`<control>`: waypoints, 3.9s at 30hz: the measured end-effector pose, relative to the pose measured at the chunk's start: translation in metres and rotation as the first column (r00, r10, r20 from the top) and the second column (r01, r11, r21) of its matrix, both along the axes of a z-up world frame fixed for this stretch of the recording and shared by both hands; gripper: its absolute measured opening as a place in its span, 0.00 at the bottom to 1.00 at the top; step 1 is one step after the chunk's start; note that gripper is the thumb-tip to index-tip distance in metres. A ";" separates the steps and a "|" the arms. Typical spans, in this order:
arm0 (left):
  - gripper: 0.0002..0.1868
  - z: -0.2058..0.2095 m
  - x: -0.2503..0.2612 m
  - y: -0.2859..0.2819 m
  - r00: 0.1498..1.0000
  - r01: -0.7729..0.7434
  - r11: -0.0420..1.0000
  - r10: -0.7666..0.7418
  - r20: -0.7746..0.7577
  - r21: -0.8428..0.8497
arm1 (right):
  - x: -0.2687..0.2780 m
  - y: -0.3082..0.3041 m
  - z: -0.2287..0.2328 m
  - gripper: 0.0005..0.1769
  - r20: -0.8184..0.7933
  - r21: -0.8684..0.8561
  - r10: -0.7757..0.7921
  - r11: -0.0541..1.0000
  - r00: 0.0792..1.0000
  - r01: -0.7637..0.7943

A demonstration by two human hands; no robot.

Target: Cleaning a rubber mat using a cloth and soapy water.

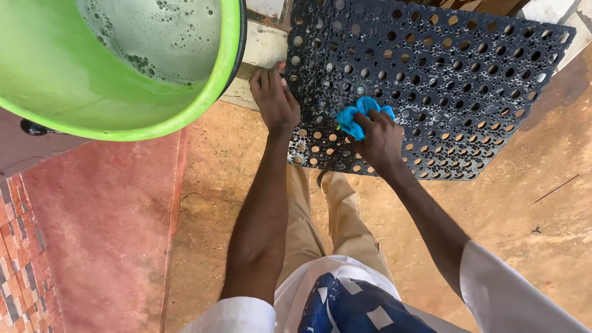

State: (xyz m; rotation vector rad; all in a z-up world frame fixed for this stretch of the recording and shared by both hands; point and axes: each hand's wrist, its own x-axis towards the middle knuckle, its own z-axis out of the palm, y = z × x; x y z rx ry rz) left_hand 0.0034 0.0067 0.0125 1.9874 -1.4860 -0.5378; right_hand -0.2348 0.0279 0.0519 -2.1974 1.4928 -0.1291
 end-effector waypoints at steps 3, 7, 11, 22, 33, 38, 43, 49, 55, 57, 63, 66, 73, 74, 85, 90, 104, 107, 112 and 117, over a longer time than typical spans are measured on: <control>0.26 -0.004 -0.004 -0.002 0.997 -0.026 1.000 0.025 0.073 0.012 | -0.024 0.030 0.005 0.25 -0.036 0.078 -0.033 0.996 0.999 0.035; 0.22 -0.010 0.002 0.001 0.999 -0.027 0.999 0.026 0.048 0.028 | 0.025 0.005 -0.015 0.19 0.027 -0.032 -0.097 0.995 0.995 0.098; 0.21 -0.018 0.002 0.005 0.993 0.018 1.000 -0.016 0.120 -0.019 | 0.096 -0.068 -0.031 0.18 0.235 -0.234 -0.033 0.968 0.971 0.090; 0.24 -0.035 -0.004 0.013 0.996 -0.002 0.996 0.009 0.090 -0.084 | -0.079 0.047 -0.005 0.20 -0.026 -0.071 0.157 0.985 0.987 -0.158; 0.29 -0.043 -0.001 0.011 0.993 0.023 0.984 -0.002 0.119 -0.176 | 0.071 0.079 -0.042 0.18 0.139 -0.263 0.237 0.945 0.962 -0.195; 0.26 -0.049 0.003 0.004 0.991 0.056 0.982 -0.033 0.133 -0.178 | 0.096 0.107 -0.071 0.21 0.190 -0.263 0.349 0.919 0.918 -0.295; 0.20 -0.042 0.002 0.013 0.989 0.062 0.993 -0.047 0.142 -0.105 | -0.046 0.139 -0.052 0.16 -0.047 -0.166 0.298 0.939 0.953 -0.302; 0.26 -0.042 0.001 0.014 0.989 0.077 0.987 -0.057 0.138 -0.140 | -0.224 0.170 -0.067 0.06 -0.319 -0.204 -0.096 0.979 0.943 0.031; 0.23 -0.041 -0.004 0.008 0.984 0.125 0.973 -0.096 0.151 -0.192 | -0.139 0.164 -0.076 0.02 0.057 -0.306 -0.384 0.872 0.922 0.382; 0.20 -0.044 -0.003 0.011 0.981 0.133 0.970 -0.099 0.170 -0.205 | -0.078 0.152 -0.054 0.04 0.193 -0.306 -0.422 0.832 0.886 0.463; 0.21 -0.026 -0.028 0.012 0.972 0.175 0.978 -0.152 0.181 -0.115 | 0.031 0.140 -0.030 0.23 0.409 -0.173 -0.155 0.954 0.899 0.244; 0.25 -0.037 -0.086 -0.004 0.859 0.447 0.868 -0.351 0.372 -0.214 | 0.010 0.146 -0.042 0.24 0.372 -0.256 -0.008 0.960 0.928 0.111; 0.32 -0.052 -0.194 -0.028 0.739 0.452 0.881 -0.457 0.495 0.137 | -0.199 0.150 -0.079 0.20 -0.019 -0.398 -0.214 0.898 0.977 0.189; 0.36 -0.045 -0.201 -0.030 0.694 0.400 0.890 -0.451 0.561 0.221 | -0.237 0.151 -0.092 0.18 -0.116 -0.463 -0.391 0.834 0.913 0.298; 0.34 -0.041 -0.202 -0.031 0.753 0.394 0.903 -0.423 0.503 0.171 | -0.156 0.139 -0.090 0.15 0.455 0.087 -0.881 0.188 0.129 0.978; 0.35 -0.029 -0.206 -0.030 0.738 0.401 0.878 -0.479 0.475 0.262 | -0.024 0.129 -0.020 0.15 0.599 0.569 -0.760 0.182 -0.252 0.802; 0.35 -0.026 -0.206 -0.035 0.747 0.385 0.878 -0.477 0.463 0.284 | -0.298 0.159 -0.144 0.15 0.362 0.065 -0.929 -0.054 -0.074 0.996; 0.35 -0.030 -0.210 -0.040 0.758 0.379 0.889 -0.458 0.465 0.258 | -0.274 0.137 -0.122 0.14 0.515 0.110 -0.851 -0.050 -0.100 0.993; 0.35 -0.024 -0.205 -0.036 0.754 0.375 0.884 -0.466 0.462 0.280 | -0.145 0.077 -0.037 0.21 0.418 -0.079 -0.875 0.233 0.245 0.969; 0.35 -0.026 -0.207 -0.039 0.759 0.388 0.887 -0.462 0.459 0.252 | -0.081 0.030 0.001 0.24 0.447 0.098 -0.764 0.559 0.466 0.823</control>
